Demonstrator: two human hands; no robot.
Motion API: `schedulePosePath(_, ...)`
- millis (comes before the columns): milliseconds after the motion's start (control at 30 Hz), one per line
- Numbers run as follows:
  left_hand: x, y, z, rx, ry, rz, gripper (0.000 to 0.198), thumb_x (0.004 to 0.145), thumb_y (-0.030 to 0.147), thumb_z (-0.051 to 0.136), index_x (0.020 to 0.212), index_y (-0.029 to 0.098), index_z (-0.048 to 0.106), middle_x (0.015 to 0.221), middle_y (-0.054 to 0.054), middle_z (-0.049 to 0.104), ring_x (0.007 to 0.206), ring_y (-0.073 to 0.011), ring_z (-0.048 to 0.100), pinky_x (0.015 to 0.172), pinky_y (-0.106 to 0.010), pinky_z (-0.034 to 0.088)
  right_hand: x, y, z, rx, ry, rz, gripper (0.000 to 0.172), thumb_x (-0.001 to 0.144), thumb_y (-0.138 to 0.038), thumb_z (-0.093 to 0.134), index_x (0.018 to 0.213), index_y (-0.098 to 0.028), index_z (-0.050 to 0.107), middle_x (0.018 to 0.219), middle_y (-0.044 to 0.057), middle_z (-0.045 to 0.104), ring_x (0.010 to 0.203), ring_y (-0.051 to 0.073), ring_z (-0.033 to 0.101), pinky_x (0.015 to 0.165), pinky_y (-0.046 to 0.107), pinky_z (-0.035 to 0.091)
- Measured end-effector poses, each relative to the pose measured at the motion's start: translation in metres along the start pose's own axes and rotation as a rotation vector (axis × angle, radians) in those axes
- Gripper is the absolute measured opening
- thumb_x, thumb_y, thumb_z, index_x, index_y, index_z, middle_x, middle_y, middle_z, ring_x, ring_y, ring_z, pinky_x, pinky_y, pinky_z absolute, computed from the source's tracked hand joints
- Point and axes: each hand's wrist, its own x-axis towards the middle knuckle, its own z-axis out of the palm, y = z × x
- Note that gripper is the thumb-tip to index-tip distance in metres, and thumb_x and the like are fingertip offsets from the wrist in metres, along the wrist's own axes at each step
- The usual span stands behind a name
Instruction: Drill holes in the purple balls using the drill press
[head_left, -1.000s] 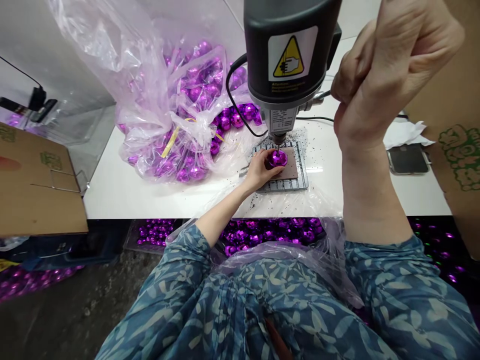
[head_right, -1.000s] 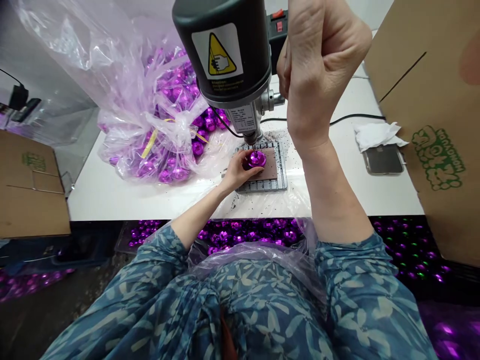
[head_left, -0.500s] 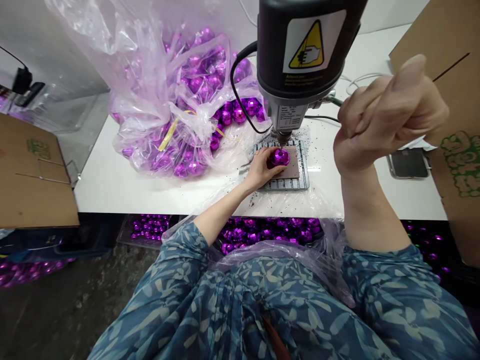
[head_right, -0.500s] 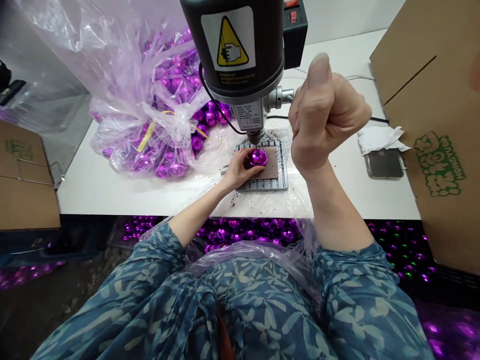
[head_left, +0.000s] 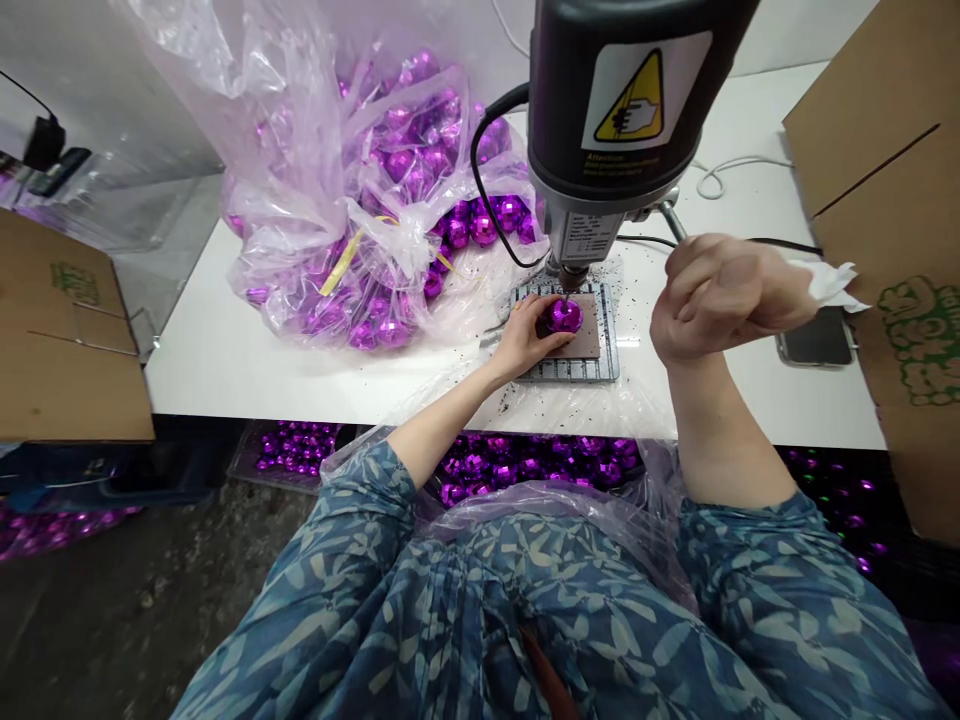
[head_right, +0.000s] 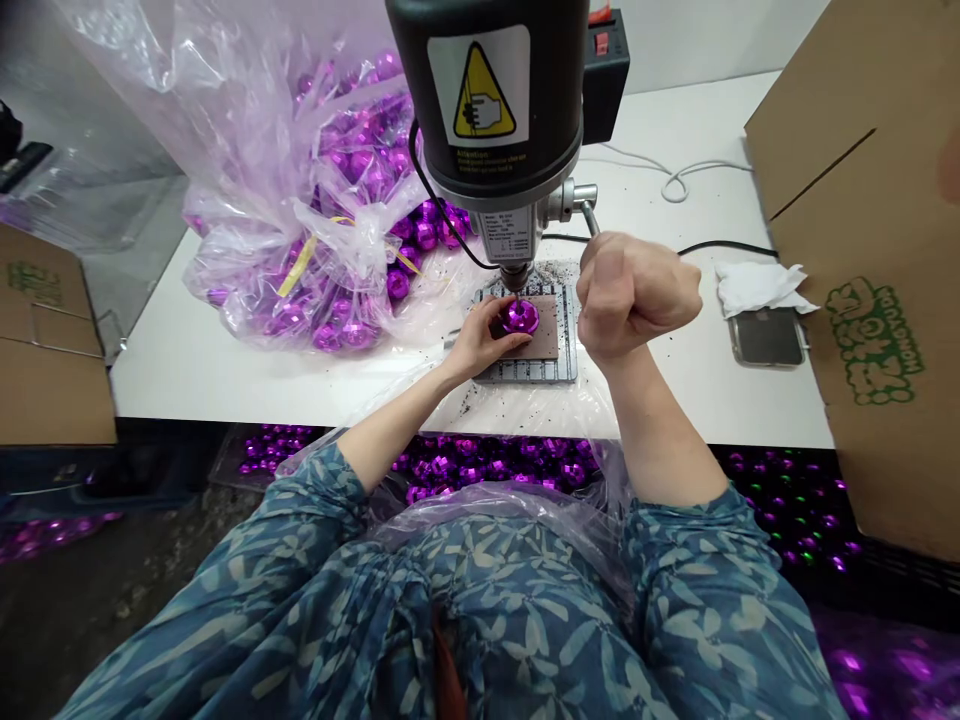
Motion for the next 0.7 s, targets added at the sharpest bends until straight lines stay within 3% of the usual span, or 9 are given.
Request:
schedulePosePath(100, 0.001, 0.000, 0.000, -0.005, 0.001, -0.002, 0.057, 0.085, 0.038, 0.092, 0.135, 0.023, 0.069, 0.125, -0.012, 0.069, 0.122, -0.0333, 0.065, 0.107, -0.049, 0.053, 0.006, -0.021, 0.010, -0.023, -0.027, 0.085, 0.086, 0.088, -0.068, 0.063, 0.054, -0.010, 0.010, 0.041, -0.001, -0.003, 0.036, 0.000, 0.013, 0.043, 0.023, 0.014)
schedulePosePath(200, 0.004, 0.002, 0.003, -0.018, 0.005, -0.024, 0.055, 0.084, 0.035, 0.093, 0.132, 0.021, 0.070, 0.122, -0.012, 0.069, 0.120, -0.0324, 0.066, 0.106, -0.048, 0.054, 0.035, -0.043, 0.035, -0.020, 0.007, 0.198, 0.088, 0.086, -0.069, 0.065, 0.061, -0.010, 0.004, 0.047, -0.001, -0.004, 0.037, -0.002, 0.017, 0.045, 0.021, 0.013)
schedulePosePath(300, 0.000, 0.010, 0.001, -0.045, 0.038, -0.070, 0.052, 0.083, 0.029, 0.093, 0.129, 0.022, 0.069, 0.123, -0.011, 0.070, 0.117, -0.0299, 0.067, 0.103, -0.047, 0.057, 0.073, -0.049, 0.059, 0.000, -0.032, 0.338, 0.091, 0.063, -0.079, 0.070, 0.063, -0.015, 0.005, 0.049, -0.002, 0.009, 0.038, 0.001, 0.029, 0.045, 0.022, 0.013)
schedulePosePath(400, -0.021, 0.026, -0.019, -0.029, 0.021, -0.104, 0.052, 0.079, 0.027, 0.092, 0.125, 0.021, 0.067, 0.123, -0.012, 0.071, 0.108, -0.0266, 0.069, 0.093, -0.043, 0.059, 0.095, -0.041, 0.069, 0.006, -0.083, 0.416, 0.081, 0.049, -0.078, 0.067, 0.059, -0.014, 0.018, 0.048, -0.003, 0.021, 0.039, -0.001, 0.030, 0.044, 0.022, 0.010)
schedulePosePath(467, -0.045, 0.038, -0.044, 0.032, -0.200, -0.089, 0.048, 0.077, 0.031, 0.092, 0.118, 0.020, 0.068, 0.115, -0.011, 0.073, 0.098, -0.0248, 0.070, 0.085, -0.038, 0.059, 0.097, -0.035, 0.068, 0.027, -0.072, 0.424, 0.077, 0.047, -0.077, 0.065, 0.059, -0.015, 0.022, 0.047, -0.004, 0.021, 0.039, -0.001, 0.028, 0.043, 0.023, 0.007)
schedulePosePath(533, -0.068, 0.049, -0.072, 0.103, -0.583, -0.036, 0.048, 0.075, 0.041, 0.094, 0.112, 0.021, 0.072, 0.105, -0.008, 0.076, 0.092, -0.0245, 0.071, 0.079, -0.035, 0.057, 0.094, -0.032, 0.066, 0.053, -0.043, 0.434, 0.076, 0.047, -0.077, 0.066, 0.058, -0.017, 0.021, 0.045, -0.005, 0.018, 0.037, 0.002, 0.028, 0.042, 0.025, 0.006)
schedulePosePath(600, -0.080, 0.054, -0.095, 0.145, -0.839, 0.003, 0.054, 0.071, 0.053, 0.097, 0.109, 0.023, 0.074, 0.103, -0.007, 0.078, 0.091, -0.0252, 0.073, 0.077, -0.034, 0.055, 0.091, -0.032, 0.064, 0.066, -0.023, 0.455, 0.077, 0.047, -0.078, 0.066, 0.057, -0.018, 0.017, 0.044, -0.004, 0.018, 0.035, 0.005, 0.030, 0.042, 0.026, 0.006)
schedulePosePath(633, -0.078, 0.054, -0.104, 0.149, -0.874, 0.002, 0.052, 0.073, 0.057, 0.095, 0.108, 0.024, 0.075, 0.103, -0.007, 0.079, 0.091, -0.0249, 0.073, 0.078, -0.033, 0.055, 0.090, -0.032, 0.063, 0.062, -0.020, 0.464, 0.079, 0.047, -0.077, 0.067, 0.057, -0.018, 0.015, 0.044, -0.004, 0.019, 0.035, 0.005, 0.032, 0.043, 0.026, 0.007)
schedulePosePath(700, -0.059, 0.046, -0.114, 0.145, -0.745, -0.051, 0.036, 0.091, 0.057, 0.081, 0.106, 0.024, 0.076, 0.104, -0.007, 0.080, 0.090, -0.0226, 0.073, 0.080, -0.033, 0.055, 0.091, -0.035, 0.062, 0.041, -0.026, 0.484, 0.078, 0.058, -0.069, 0.070, 0.058, -0.017, 0.013, 0.045, -0.003, 0.022, 0.036, 0.005, 0.034, 0.044, 0.024, 0.008)
